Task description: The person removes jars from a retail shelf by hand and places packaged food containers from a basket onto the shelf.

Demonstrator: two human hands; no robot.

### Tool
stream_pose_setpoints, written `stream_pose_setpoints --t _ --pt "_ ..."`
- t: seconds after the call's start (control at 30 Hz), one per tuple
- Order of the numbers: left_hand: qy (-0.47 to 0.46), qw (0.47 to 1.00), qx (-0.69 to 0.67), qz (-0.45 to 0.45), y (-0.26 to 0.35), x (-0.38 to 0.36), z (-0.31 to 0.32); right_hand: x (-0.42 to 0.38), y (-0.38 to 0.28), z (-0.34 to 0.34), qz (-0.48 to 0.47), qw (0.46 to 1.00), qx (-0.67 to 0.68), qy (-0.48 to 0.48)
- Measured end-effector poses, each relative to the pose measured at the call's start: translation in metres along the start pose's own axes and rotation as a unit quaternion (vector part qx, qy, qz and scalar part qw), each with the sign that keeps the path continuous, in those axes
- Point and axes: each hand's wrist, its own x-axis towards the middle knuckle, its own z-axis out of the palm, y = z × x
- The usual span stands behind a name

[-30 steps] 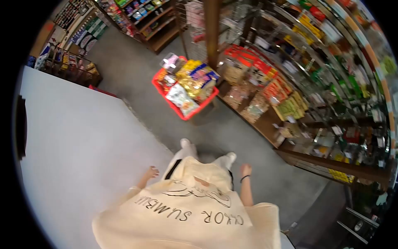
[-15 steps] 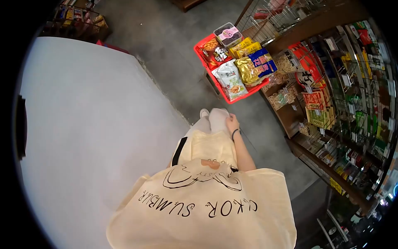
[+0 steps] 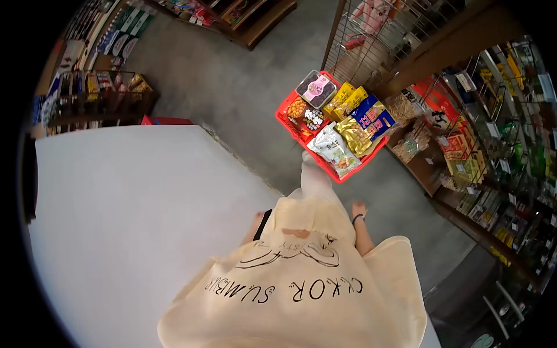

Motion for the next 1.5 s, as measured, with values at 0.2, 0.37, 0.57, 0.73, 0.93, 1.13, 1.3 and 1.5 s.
stream_pose_setpoints --t 0.2,0.37,0.57,0.73,0.93,1.13,1.3,1.5 --pt "0.03 0.979 -0.193 0.064 0.173 0.041 -0.041 0.031 0.003 0.048 -0.127 0.986 -0.074 -0.073" --pt "-0.137 0.976 -0.113 0.125 0.227 0.098 -0.013 -0.032 -0.072 0.014 -0.206 0.968 -0.036 0.142" --pt "-0.267 0.939 -0.039 0.212 0.3 0.117 0.0 -0.087 -0.173 -0.02 -0.102 0.955 -0.081 0.267" --pt "-0.023 0.937 -0.022 0.347 0.391 0.138 -0.01 -0.089 -0.258 0.012 -0.224 0.934 0.097 0.262" --pt "-0.089 0.926 -0.09 0.356 0.472 0.189 0.013 -0.038 -0.361 0.056 -0.205 0.906 0.352 0.11" --pt "-0.198 0.947 0.026 0.251 0.483 0.205 0.03 -0.024 -0.414 0.062 -0.114 0.899 0.412 0.094" --pt "-0.24 0.941 0.058 0.231 0.494 0.195 0.024 -0.005 -0.408 0.09 -0.164 0.842 0.512 0.051" --pt "-0.33 0.928 -0.008 0.173 0.495 0.211 0.028 -0.033 -0.424 0.07 -0.135 0.846 0.515 0.037"
